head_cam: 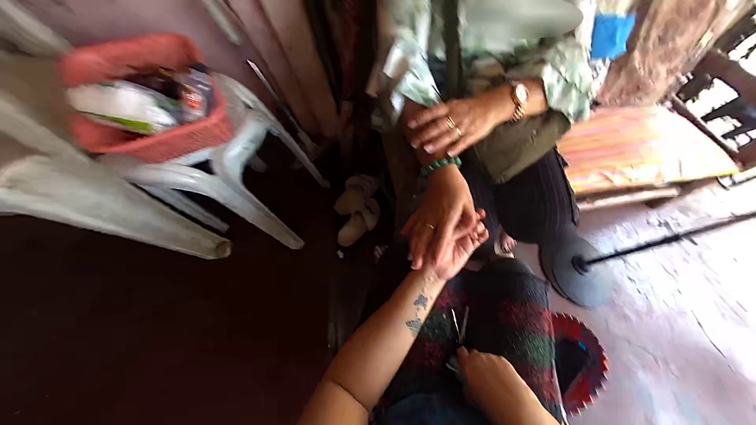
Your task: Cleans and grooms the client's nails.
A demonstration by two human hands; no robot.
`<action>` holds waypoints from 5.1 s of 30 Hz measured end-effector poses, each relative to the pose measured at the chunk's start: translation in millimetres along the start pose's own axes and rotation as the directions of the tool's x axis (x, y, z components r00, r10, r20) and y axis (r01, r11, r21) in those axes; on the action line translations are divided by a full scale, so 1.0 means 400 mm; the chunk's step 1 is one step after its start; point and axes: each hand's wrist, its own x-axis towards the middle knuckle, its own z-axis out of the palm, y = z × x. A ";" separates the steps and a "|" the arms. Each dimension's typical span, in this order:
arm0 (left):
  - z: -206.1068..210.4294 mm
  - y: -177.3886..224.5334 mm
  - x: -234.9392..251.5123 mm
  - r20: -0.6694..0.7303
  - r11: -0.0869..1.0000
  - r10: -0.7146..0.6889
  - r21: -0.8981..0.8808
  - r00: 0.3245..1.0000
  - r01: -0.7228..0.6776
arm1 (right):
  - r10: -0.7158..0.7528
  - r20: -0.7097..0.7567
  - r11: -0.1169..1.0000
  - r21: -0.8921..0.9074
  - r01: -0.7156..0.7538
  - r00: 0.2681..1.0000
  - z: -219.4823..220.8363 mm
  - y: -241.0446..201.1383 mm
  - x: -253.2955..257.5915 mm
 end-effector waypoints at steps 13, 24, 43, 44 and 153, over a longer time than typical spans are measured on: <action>-0.014 0.015 0.002 -0.090 0.997 0.004 0.074 0.996 0.002 | 0.042 -0.552 -0.338 0.777 0.531 0.833 -0.167 0.225 0.138; 0.008 -0.009 -0.013 -0.135 0.776 0.155 0.630 0.979 -0.037 | 0.500 -0.781 -0.057 0.401 0.914 0.374 -0.307 0.059 0.209; 0.013 -0.010 -0.039 -0.052 0.669 0.252 0.731 0.966 -0.135 | -0.409 -0.390 0.409 0.730 0.548 0.825 -0.205 0.253 0.108; 0.013 -0.008 -0.038 -0.038 0.645 0.243 0.753 0.969 -0.132 | -0.488 -0.264 0.554 0.643 0.529 0.832 -0.183 0.244 0.095; 0.015 0.033 -0.035 0.017 0.698 0.162 0.705 0.987 -0.127 | -0.138 -0.990 0.509 -0.061 0.859 0.012 -0.307 0.186 0.125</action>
